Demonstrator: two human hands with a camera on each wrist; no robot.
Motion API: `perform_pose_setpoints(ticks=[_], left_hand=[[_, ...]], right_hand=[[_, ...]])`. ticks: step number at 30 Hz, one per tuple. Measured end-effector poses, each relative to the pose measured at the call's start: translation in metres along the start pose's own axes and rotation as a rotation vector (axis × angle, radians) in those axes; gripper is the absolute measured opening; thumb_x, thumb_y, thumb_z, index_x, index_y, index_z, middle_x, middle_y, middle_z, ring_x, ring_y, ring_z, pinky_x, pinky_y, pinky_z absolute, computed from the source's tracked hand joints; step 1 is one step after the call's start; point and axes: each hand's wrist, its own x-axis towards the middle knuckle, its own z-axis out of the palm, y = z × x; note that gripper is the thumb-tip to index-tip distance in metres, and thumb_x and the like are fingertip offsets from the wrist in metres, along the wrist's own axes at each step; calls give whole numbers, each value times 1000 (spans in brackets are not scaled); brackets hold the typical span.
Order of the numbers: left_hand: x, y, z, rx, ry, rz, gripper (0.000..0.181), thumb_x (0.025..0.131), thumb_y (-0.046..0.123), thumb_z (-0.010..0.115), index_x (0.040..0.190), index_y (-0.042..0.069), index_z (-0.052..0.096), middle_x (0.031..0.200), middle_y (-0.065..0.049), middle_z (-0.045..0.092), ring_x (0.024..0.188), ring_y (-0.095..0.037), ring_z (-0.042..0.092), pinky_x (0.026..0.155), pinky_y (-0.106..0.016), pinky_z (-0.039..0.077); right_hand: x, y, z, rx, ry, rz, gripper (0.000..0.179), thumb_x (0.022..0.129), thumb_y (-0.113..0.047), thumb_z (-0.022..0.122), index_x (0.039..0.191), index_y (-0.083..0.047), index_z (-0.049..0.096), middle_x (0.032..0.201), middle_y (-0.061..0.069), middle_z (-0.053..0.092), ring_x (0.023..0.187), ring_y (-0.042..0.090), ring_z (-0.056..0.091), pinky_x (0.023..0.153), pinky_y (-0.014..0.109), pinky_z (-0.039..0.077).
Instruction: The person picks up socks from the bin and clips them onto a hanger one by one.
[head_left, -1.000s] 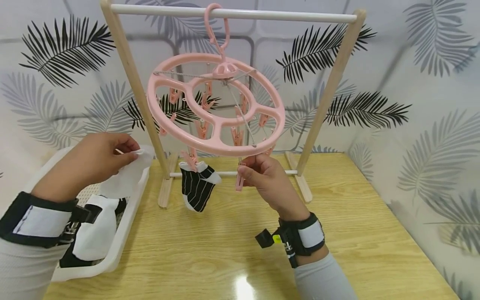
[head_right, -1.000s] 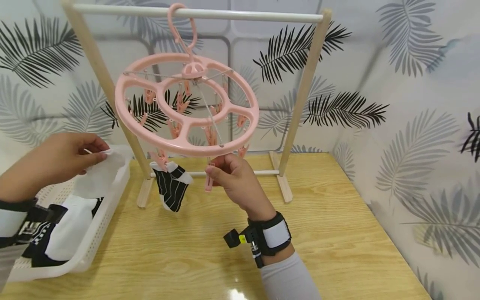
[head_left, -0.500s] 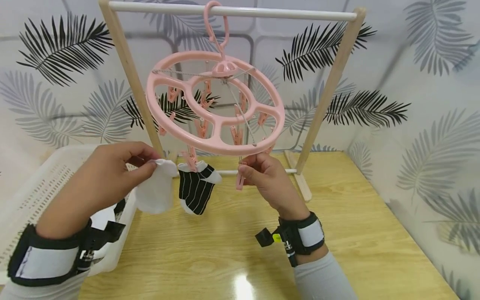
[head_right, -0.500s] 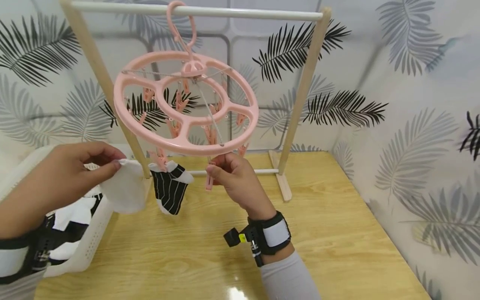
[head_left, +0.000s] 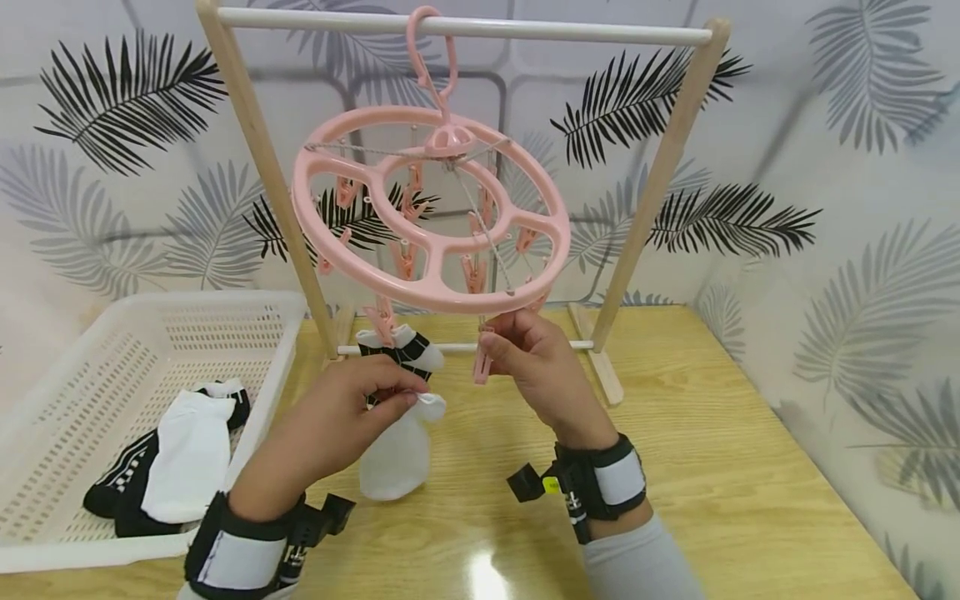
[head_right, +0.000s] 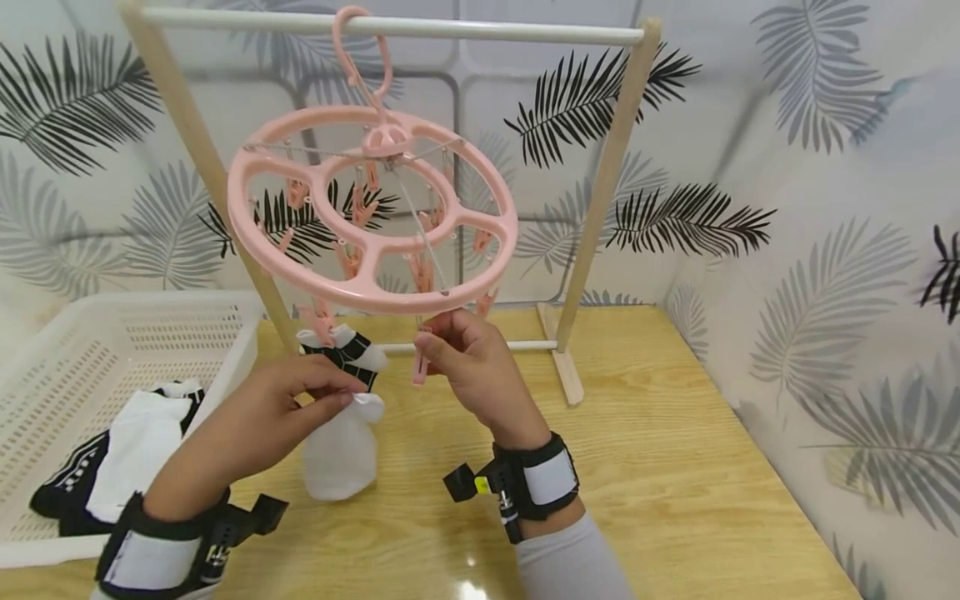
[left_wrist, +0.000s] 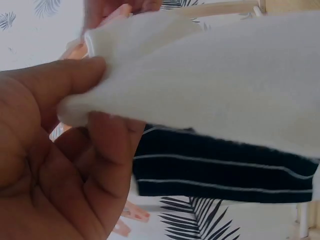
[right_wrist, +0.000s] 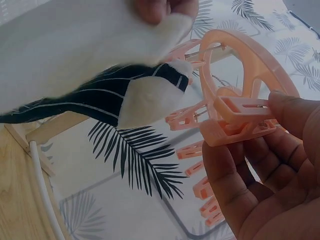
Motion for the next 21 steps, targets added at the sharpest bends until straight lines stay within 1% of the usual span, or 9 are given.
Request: perform_pose_setpoints(ticks=[2,5,9,14,18,21], left_hand=[[-1,0,6,-20,2,-36,17,87,13,65,102,19,71,92,5,66,65,-9,50,54,-29,45],[-1,1,14,-56,2,-92,17,87,14,65,103,18,69,88,5,66,66,-10,52,54,-30,46],[2,4,22,-89,21,-151,13,87,16,66,100,17,66,84,5,65,69,-9,55,60,-32,49],[9,7,32,-104,46,-163,7,86,16,67,93,18,68,85,5,66,68,-9,56,59,-32,49],[17,9,39,-99,58,-150,7,86,15,67,92,17,70,87,4,67,69,-9,55,59,-32,48],[22,11,43,-106,76,-129,7,85,14,68,91,16,71,88,4,68,71,-9,55,60,-31,48]], right_hand=[[-1,0,1,-16,8,0,20,95,-17,54,101,2,55,77,12,60,67,31,60,72,38,56],[-2,-1,1,-8,7,-18,20,95,-17,54,100,2,55,76,12,59,66,32,59,70,37,56],[-2,-1,1,17,-6,-52,19,96,-15,53,99,3,54,75,11,59,65,31,58,68,36,56],[-3,-2,2,47,-11,-57,16,96,-14,53,98,1,55,74,10,59,64,30,58,69,35,55],[-3,-3,2,50,-5,-65,15,96,-13,52,98,1,55,73,9,58,64,30,58,69,34,54],[-4,-3,1,40,-2,-78,14,96,-13,52,98,1,55,73,10,58,64,30,57,69,33,54]])
